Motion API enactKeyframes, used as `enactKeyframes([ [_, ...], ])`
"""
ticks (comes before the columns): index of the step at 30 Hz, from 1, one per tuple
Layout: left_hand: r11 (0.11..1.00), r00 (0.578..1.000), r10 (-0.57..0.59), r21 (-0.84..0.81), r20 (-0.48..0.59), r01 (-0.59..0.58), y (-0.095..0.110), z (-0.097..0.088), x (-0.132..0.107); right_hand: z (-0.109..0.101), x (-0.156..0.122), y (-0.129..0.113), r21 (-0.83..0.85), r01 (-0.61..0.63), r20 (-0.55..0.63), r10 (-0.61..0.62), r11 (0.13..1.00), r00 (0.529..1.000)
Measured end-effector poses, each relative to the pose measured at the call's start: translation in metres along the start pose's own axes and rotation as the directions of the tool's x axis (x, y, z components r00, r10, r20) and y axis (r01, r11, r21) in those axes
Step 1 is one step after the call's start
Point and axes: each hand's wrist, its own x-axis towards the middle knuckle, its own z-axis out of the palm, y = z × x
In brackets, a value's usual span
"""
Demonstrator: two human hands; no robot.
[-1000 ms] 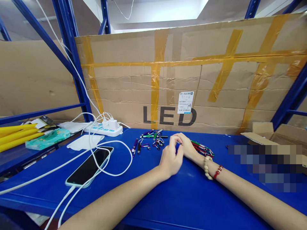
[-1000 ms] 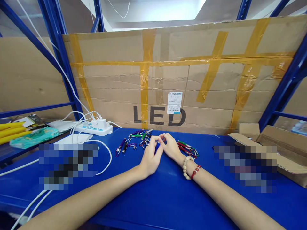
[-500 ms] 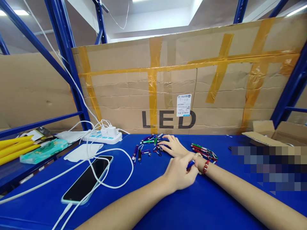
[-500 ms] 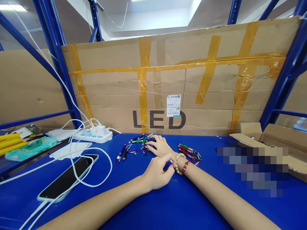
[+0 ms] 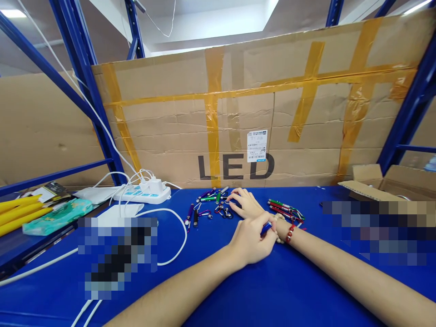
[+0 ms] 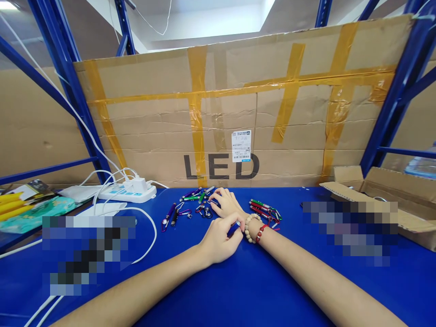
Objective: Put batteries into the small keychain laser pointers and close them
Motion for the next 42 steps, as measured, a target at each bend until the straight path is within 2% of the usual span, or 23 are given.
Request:
enactKeyframes([
  [6,1.0,1.0,0.027,-0.008,-0.005,-0.027,-0.003,0.001,0.0,0.003,0.0,0.002,0.013,0.032,0.078,-0.033,0.999,0.996],
  [10,1.0,1.0,0.022,-0.007,0.0,-0.022,-0.001,0.0,-0.001,0.004,0.001,0.002,0.02,0.029,0.07,-0.031,0.999,0.997],
  [16,0.996,1.0,-0.012,0.091,-0.023,0.014,0.0,-0.002,0.0,0.005,0.001,0.005,0.035,0.008,-0.02,-0.007,0.999,1.0],
  [20,0.972,0.991,-0.101,0.201,-0.089,0.118,-0.001,-0.003,0.002,0.002,-0.004,0.004,0.054,0.008,-0.074,-0.004,0.998,0.997],
  [26,0.96,0.976,-0.17,0.202,-0.135,0.195,-0.008,-0.009,0.005,-0.012,-0.013,-0.004,0.106,0.035,-0.166,-0.017,0.994,0.986],
  [28,0.95,0.954,-0.226,0.173,-0.198,0.261,-0.012,-0.012,0.006,-0.016,-0.015,-0.005,0.126,0.007,-0.227,0.022,0.992,0.974],
  [30,0.94,0.913,-0.282,0.103,-0.296,0.324,-0.016,-0.015,0.008,-0.02,-0.019,-0.006,0.152,-0.027,-0.305,0.073,0.988,0.95],
  [33,0.942,0.863,-0.309,-0.004,-0.4,0.335,-0.022,-0.016,0.011,-0.027,-0.028,-0.009,0.237,-0.015,-0.429,0.119,0.972,0.895],
  [37,0.93,0.855,-0.35,-0.029,-0.383,0.368,-0.029,-0.015,0.013,-0.035,-0.039,-0.016,0.279,0.078,-0.523,0.083,0.957,0.848],
  [42,0.917,0.855,-0.371,0.003,-0.362,0.399,-0.034,-0.015,0.015,-0.033,-0.042,-0.021,0.182,0.129,-0.517,-0.017,0.975,0.856],
])
